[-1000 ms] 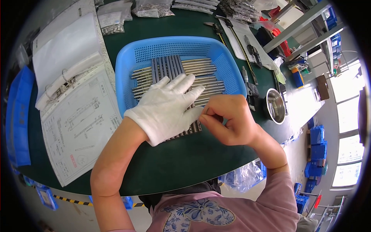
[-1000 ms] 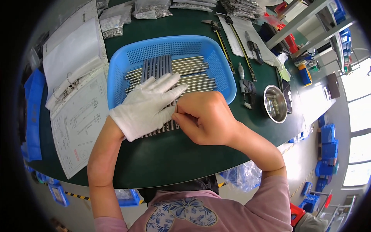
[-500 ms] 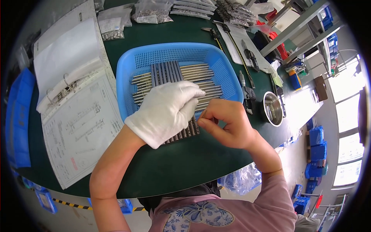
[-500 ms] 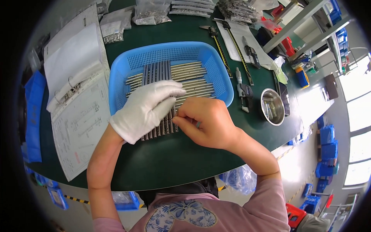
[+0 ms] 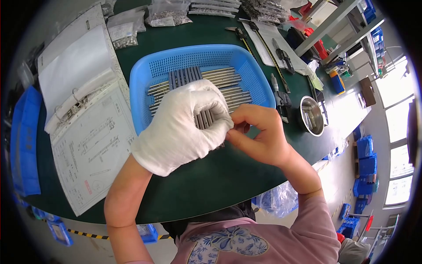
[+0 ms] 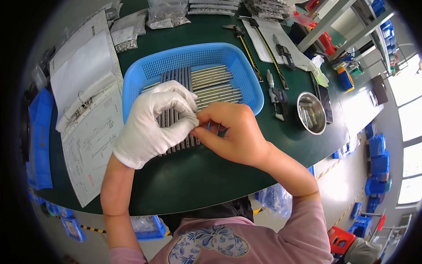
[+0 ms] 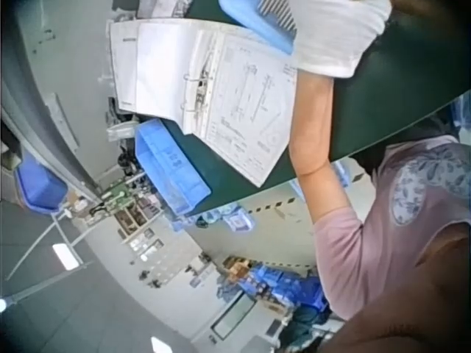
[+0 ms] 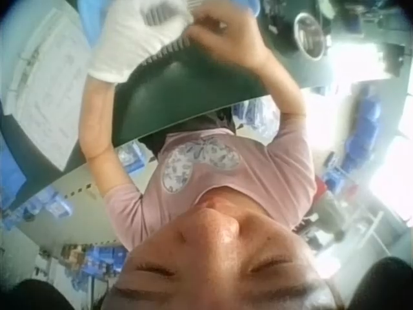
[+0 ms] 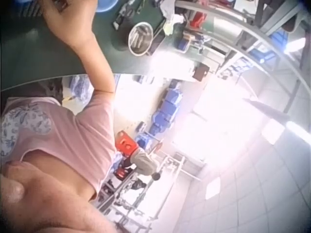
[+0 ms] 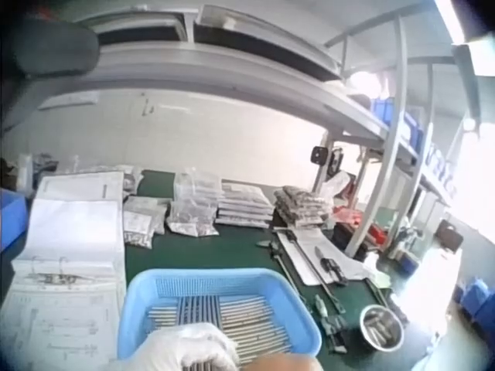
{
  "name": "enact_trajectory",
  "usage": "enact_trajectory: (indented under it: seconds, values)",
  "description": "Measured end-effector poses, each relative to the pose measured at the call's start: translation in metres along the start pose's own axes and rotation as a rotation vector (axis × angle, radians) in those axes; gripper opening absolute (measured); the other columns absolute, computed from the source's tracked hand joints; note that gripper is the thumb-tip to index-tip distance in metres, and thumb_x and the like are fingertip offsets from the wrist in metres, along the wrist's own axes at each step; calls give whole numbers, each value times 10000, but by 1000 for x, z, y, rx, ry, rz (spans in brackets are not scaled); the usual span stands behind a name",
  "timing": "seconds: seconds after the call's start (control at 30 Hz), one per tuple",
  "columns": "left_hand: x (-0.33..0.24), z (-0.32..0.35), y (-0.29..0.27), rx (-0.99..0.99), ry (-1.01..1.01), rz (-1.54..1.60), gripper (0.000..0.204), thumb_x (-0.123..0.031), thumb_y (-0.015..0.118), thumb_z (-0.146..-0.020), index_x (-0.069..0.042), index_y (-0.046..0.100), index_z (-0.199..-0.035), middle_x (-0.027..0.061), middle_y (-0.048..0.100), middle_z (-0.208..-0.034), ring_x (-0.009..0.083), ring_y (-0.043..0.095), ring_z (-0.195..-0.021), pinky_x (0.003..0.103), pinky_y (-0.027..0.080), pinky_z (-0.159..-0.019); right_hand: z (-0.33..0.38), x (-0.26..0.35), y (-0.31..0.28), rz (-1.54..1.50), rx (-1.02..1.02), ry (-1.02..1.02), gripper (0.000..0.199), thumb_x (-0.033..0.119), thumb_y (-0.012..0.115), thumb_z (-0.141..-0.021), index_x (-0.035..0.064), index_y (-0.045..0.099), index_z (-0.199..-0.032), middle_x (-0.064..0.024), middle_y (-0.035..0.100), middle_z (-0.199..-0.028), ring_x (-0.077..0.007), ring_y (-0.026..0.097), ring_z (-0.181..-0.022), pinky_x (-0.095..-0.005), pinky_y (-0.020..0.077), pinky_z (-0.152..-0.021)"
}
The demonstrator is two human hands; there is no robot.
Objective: Inspecting, aligning, and sorting small metal rods in a plastic tray on a workbench.
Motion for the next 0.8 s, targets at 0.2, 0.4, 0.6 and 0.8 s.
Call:
enact_trajectory:
  seconds: [0.2,0.4,0.6,0.8]
  values:
    - [16,-4,-6,20,-86,0,99,-90,616,-852,5,619,-826,69,600,-885,154,568,-839,281,449,-780,1,0,0,57,44,1,89,17,707,-742,18,622,-770,-75,594,-686,-165,583,-559,-274,446,-498]
    - [31,-2,8,251,12,-409,321,-210,580,-896,17,628,-1118,216,580,-1215,371,526,-1175,393,425,-987,5,3,-6,80,-15,-139,49,-5,674,-777,-7,639,-811,-82,625,-717,-144,587,-575,-255,459,-524]
    - [32,5,18,268,179,-757,423,-324,546,-893,-16,596,-1178,199,524,-1278,356,498,-1201,414,406,-985,9,5,-12,38,-21,-93,52,-11,658,-786,-14,663,-838,-89,662,-739,-134,614,-596,-226,469,-556]
    - [33,3,22,285,133,-811,494,-335,505,-914,19,529,-1257,231,476,-1330,353,435,-1274,423,343,-1049,7,6,-10,101,46,-163,63,-11,660,-776,-10,666,-839,-92,661,-734,-154,619,-588,-231,471,-549]
Point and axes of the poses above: each hand's wrist, its own z-axis away from the middle knuckle, its own y-axis out of the palm, x = y × z, the point moved 7 cm from there along -z, towards the middle knuckle
